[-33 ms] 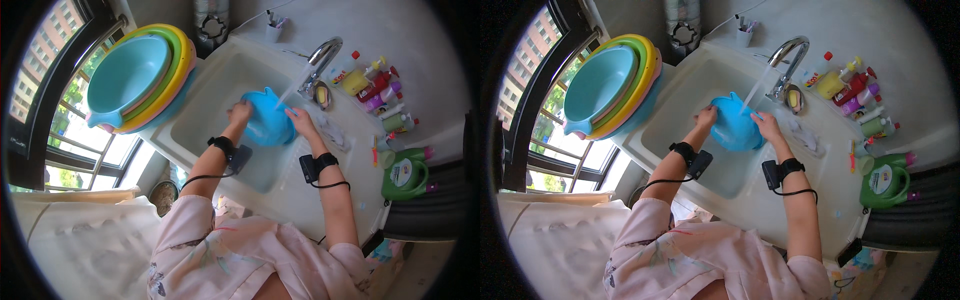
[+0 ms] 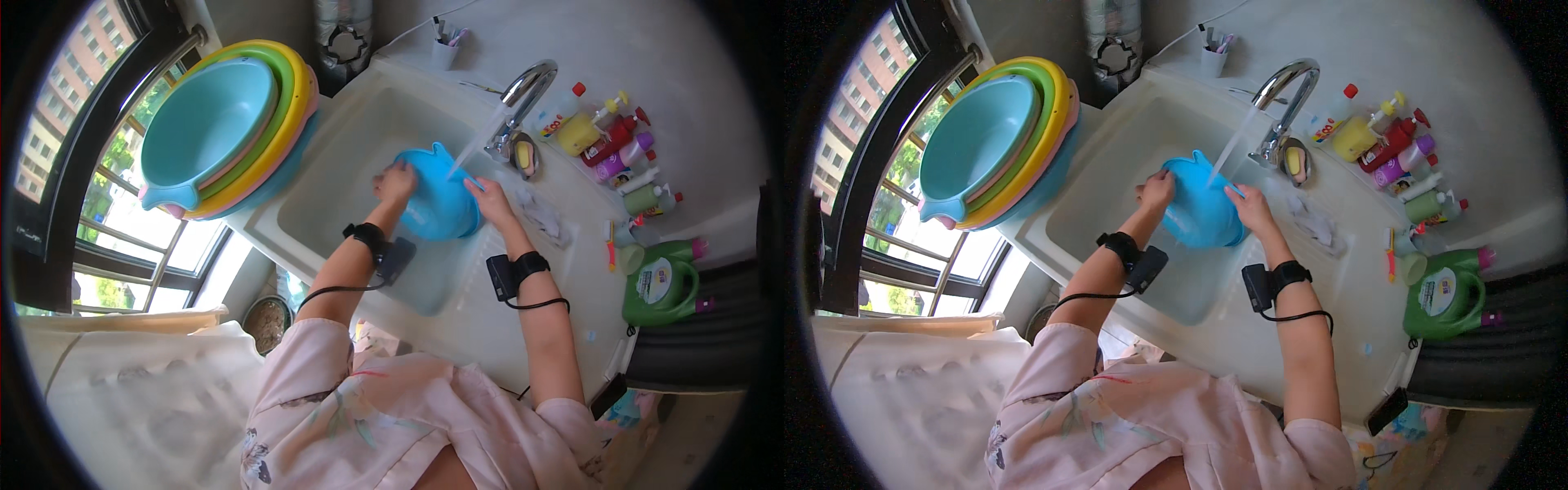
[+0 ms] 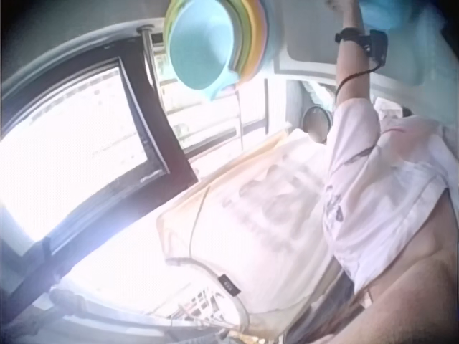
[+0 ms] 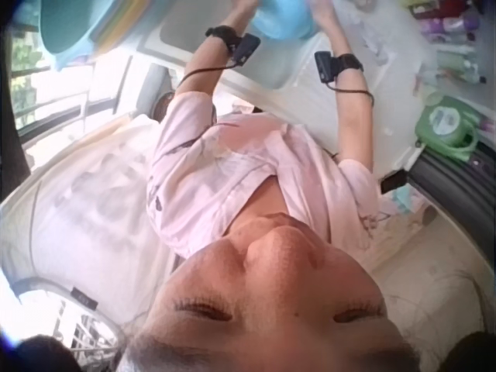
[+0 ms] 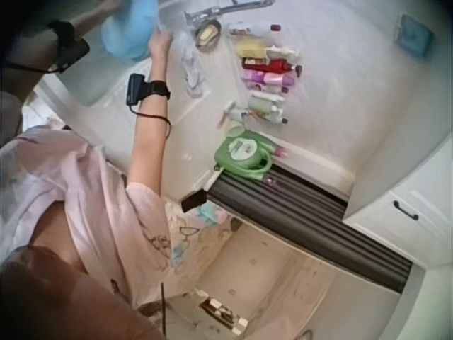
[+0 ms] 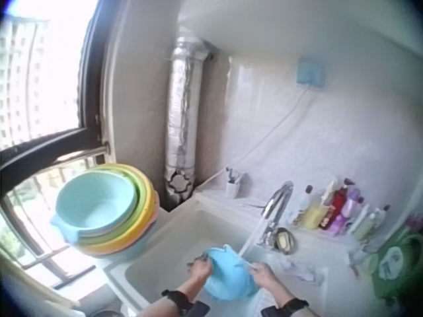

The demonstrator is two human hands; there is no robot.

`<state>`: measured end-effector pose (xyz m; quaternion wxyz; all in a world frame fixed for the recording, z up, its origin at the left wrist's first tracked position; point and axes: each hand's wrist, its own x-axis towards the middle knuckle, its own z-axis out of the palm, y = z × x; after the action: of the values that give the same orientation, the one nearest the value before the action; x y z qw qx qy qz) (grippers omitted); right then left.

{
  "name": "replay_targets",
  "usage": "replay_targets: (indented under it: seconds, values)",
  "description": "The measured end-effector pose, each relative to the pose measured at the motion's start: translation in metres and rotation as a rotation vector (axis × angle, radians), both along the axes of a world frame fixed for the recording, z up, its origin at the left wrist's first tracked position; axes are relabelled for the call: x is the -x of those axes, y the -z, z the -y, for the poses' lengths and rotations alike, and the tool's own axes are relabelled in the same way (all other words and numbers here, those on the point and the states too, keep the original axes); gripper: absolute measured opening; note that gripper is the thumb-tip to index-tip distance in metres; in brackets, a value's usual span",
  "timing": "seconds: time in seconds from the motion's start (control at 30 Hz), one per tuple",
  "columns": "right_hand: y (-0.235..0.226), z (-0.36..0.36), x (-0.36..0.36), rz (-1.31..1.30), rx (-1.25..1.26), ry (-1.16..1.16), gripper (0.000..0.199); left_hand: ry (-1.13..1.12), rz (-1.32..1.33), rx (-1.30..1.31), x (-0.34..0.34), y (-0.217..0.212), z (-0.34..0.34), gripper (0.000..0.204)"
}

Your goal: Washing a small blanket, baby bath bowl, and wipes in a sink, then putting items in a washing machine.

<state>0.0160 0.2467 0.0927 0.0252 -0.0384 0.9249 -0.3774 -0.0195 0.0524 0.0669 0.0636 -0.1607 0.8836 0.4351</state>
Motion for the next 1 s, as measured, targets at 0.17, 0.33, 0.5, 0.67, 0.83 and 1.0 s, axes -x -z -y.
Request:
replay_targets:
  seconds: [0.17,0.33,0.5,0.67,0.83,1.0]
  values:
    - [0.017,0.017,0.000,0.137,0.585,0.227,0.035,-0.028,-0.453,0.083,0.002,0.016,-0.037,0.038]
    - [-0.006,0.048,0.009,0.104,0.760,0.127,0.034,-0.174,-0.469,-0.040,0.005,0.015,-0.032,0.043]
    - [-0.025,0.043,0.012,0.029,0.602,-0.105,0.035,-0.353,0.012,-0.554,-0.009,-0.046,-0.018,0.066]
    - [-0.009,0.066,-0.008,-0.216,0.256,-0.290,0.039,-0.377,0.323,-0.813,-0.012,-0.024,0.001,0.074]
    - [-0.011,0.066,-0.041,-0.145,0.087,-0.473,0.050,-0.249,-0.018,-1.323,-0.022,0.030,0.052,0.046]
    - [0.020,0.031,-0.049,-0.002,-0.052,0.161,0.055,-0.179,-0.313,-1.296,-0.039,-0.011,0.045,0.040]
